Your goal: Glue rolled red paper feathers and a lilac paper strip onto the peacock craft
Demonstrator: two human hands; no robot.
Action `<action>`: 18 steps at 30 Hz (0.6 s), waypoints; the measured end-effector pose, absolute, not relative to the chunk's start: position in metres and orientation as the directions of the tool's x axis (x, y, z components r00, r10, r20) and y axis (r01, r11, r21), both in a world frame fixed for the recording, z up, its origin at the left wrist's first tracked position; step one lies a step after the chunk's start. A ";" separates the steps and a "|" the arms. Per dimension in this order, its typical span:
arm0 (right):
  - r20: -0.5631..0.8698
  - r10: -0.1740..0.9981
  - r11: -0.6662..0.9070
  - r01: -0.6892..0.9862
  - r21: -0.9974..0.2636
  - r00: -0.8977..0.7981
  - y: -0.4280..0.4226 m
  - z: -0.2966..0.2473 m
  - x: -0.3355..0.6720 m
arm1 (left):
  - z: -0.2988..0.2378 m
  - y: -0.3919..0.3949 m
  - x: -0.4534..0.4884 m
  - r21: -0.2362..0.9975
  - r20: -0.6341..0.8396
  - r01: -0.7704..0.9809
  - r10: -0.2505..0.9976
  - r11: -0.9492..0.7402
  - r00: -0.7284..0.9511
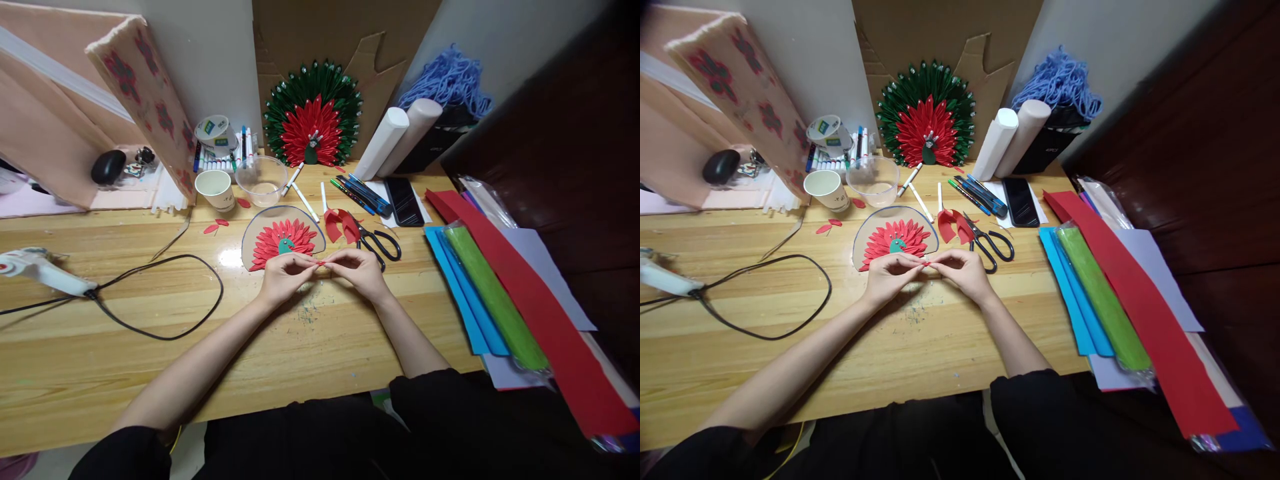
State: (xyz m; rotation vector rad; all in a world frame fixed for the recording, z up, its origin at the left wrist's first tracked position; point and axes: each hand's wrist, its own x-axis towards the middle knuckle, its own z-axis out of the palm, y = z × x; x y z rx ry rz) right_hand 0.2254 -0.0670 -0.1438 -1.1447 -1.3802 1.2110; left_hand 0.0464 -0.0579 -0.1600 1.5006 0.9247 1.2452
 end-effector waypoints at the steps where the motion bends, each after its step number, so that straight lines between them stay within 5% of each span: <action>1: 0.068 0.988 0.077 0.061 -0.995 -0.135 -0.067 -0.144 0.226 | -0.160 -0.058 0.046 0.964 0.263 -0.021 0.945 -0.264 0.197; 18: 0.014 0.978 0.038 0.113 -0.993 -0.208 -0.065 -0.143 0.232 | -0.159 -0.059 0.049 0.991 0.108 -0.101 0.959 -0.084 0.263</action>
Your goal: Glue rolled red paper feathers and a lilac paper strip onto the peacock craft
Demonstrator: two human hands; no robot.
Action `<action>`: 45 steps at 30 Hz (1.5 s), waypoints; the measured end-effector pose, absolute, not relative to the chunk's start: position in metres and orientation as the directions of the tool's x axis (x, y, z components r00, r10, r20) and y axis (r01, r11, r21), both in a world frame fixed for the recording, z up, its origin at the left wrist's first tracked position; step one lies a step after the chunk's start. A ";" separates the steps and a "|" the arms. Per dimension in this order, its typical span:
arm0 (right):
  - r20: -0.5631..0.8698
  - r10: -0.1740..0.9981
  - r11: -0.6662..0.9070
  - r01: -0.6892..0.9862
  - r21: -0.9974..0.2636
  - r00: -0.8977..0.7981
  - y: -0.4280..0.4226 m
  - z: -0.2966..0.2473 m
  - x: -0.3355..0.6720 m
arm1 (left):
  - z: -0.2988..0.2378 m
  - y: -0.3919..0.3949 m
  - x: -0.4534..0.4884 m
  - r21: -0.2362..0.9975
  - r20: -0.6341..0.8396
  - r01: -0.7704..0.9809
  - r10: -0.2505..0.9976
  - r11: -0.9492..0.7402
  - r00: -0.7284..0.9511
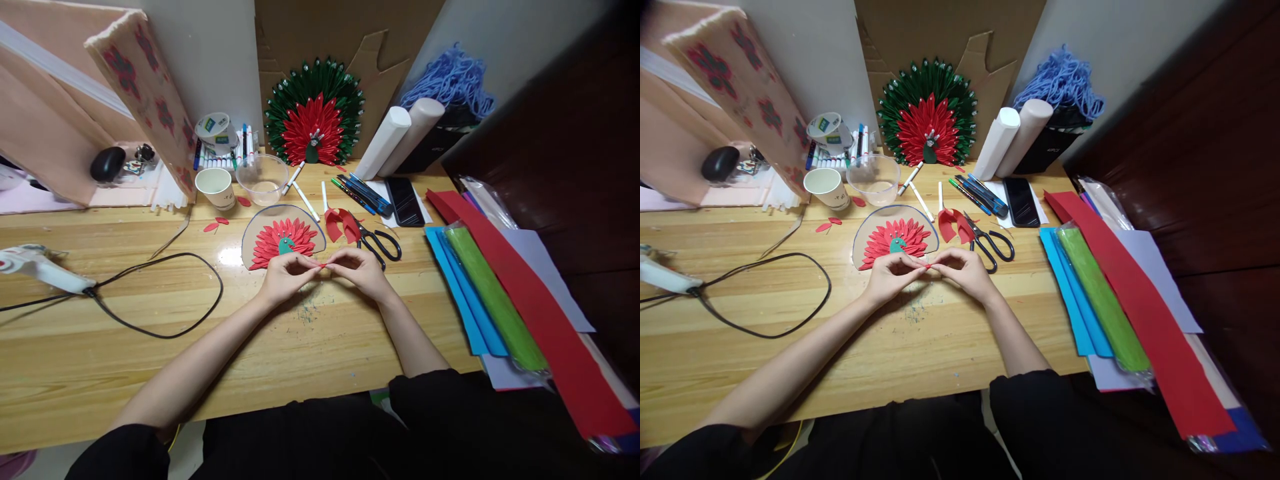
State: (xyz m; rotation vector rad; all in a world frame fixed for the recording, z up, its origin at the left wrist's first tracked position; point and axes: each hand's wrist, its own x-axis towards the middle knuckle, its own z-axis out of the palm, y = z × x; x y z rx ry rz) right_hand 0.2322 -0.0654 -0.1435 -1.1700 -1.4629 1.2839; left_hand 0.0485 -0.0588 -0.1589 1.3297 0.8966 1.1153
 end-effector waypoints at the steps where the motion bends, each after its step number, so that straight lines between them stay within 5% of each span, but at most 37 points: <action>1: 0.016 0.977 0.041 0.116 -0.992 -0.211 -0.065 -0.143 0.232 | -0.159 -0.059 0.049 0.993 0.096 -0.097 0.958 -0.072 0.271; 19: 0.013 0.981 0.053 0.203 -0.978 -0.193 -0.065 -0.146 0.231 | -0.158 -0.059 0.045 0.957 0.182 0.191 0.963 -0.220 0.200; 45: 0.034 0.973 0.077 0.179 -0.981 -0.228 -0.068 -0.147 0.229 | -0.162 -0.059 0.047 0.963 0.257 0.012 0.929 -0.270 0.265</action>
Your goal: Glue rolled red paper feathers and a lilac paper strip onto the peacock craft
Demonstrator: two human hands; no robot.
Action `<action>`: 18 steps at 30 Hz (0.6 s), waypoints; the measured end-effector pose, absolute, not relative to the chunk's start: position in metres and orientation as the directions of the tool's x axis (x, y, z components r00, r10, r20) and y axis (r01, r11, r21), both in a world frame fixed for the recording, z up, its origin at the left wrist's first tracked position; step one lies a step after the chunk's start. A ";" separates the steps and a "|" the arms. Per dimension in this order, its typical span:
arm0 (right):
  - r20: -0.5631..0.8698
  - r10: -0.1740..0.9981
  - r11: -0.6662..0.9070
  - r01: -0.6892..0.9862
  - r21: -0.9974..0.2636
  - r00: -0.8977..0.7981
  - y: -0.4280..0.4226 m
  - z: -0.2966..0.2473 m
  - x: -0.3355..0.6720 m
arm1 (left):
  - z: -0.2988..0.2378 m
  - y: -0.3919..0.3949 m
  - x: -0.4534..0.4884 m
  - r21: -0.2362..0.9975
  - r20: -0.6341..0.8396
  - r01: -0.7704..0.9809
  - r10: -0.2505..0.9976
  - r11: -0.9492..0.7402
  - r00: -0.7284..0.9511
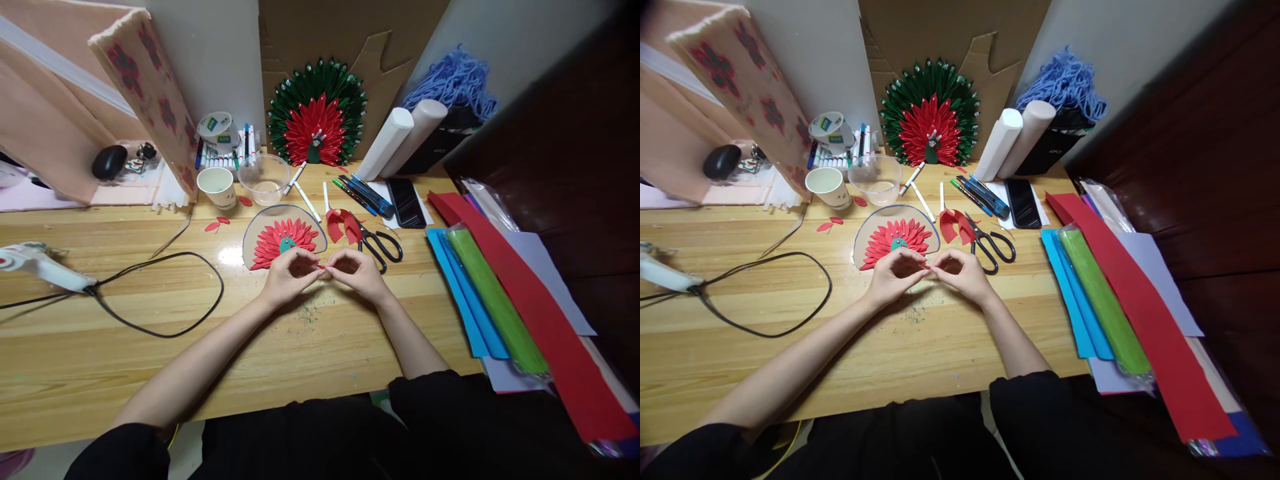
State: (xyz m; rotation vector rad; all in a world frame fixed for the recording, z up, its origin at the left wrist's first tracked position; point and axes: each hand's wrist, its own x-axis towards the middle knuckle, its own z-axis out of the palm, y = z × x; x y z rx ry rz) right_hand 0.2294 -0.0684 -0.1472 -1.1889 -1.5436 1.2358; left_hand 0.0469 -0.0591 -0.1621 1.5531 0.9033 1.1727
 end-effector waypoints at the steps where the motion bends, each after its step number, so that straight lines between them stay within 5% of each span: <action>1: 0.060 0.973 0.107 0.204 -0.973 -0.224 -0.069 -0.146 0.229 | -0.162 -0.059 0.047 0.961 0.258 0.030 0.927 -0.276 0.270; 6: 0.206 0.947 0.284 0.344 -0.895 -0.246 -0.070 -0.139 0.228 | -0.158 -0.058 0.046 0.900 0.373 0.107 0.874 -0.423 0.312; 18: 0.295 0.905 0.413 0.460 -0.786 -0.308 -0.070 -0.139 0.227 | -0.158 -0.058 0.046 0.863 0.408 0.153 0.842 -0.482 0.353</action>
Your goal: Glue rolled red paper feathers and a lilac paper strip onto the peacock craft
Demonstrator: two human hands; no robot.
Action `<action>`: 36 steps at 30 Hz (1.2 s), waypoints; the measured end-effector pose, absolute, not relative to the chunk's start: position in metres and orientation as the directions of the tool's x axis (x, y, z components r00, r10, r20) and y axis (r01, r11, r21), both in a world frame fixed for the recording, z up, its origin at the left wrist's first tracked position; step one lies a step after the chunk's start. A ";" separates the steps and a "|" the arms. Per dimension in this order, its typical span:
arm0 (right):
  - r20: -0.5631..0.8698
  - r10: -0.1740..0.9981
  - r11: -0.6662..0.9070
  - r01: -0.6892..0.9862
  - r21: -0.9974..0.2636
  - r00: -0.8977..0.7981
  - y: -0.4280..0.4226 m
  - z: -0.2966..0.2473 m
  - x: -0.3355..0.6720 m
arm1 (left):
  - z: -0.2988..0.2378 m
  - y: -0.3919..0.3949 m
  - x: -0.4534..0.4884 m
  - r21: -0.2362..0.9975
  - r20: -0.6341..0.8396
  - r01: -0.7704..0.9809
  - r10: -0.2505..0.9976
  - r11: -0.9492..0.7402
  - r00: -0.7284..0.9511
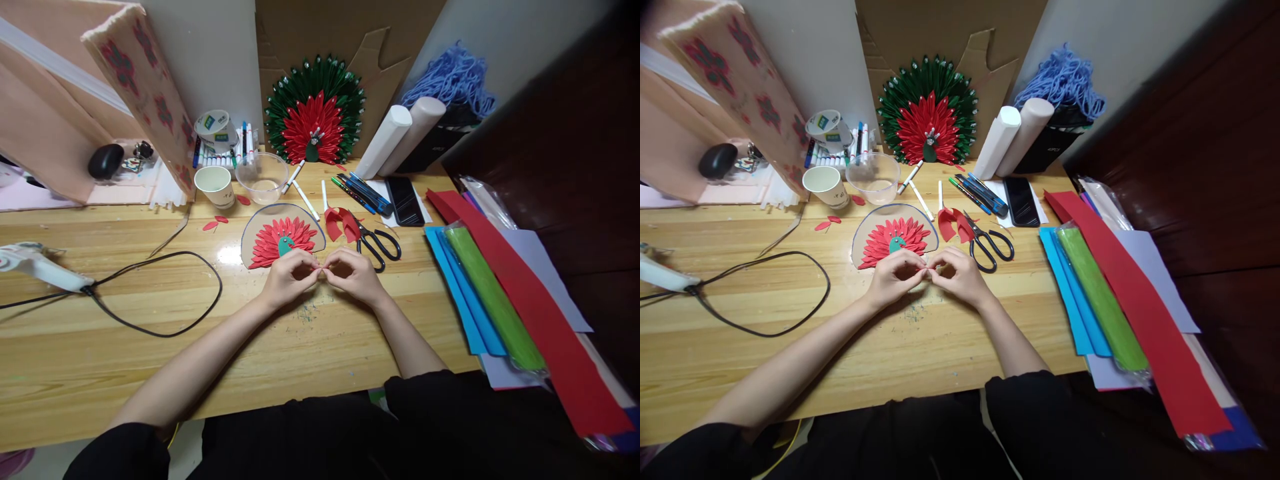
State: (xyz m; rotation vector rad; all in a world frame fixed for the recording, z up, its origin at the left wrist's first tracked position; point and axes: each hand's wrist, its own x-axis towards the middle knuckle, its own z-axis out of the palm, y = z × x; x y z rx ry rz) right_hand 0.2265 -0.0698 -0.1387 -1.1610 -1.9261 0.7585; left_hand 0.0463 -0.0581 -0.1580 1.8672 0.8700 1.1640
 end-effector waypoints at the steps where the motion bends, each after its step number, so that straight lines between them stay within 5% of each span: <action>1: 0.302 0.900 0.425 0.470 -0.774 -0.316 -0.070 -0.139 0.226 | -0.158 -0.058 0.046 0.859 0.409 0.159 0.840 -0.486 0.356; 12: 0.328 0.918 0.395 0.553 -0.734 -0.221 -0.064 -0.137 0.242 | -0.158 -0.056 0.046 0.899 0.365 0.140 0.888 -0.414 0.281; 26: 0.230 0.930 0.319 0.315 -0.894 -0.287 -0.068 -0.137 0.226 | -0.157 -0.058 0.048 0.895 0.348 0.174 0.887 -0.411 0.304; 36: 0.173 0.965 0.205 0.157 -0.966 -0.196 -0.062 -0.146 0.238 | -0.160 -0.056 0.046 0.921 0.290 0.215 0.941 -0.324 0.174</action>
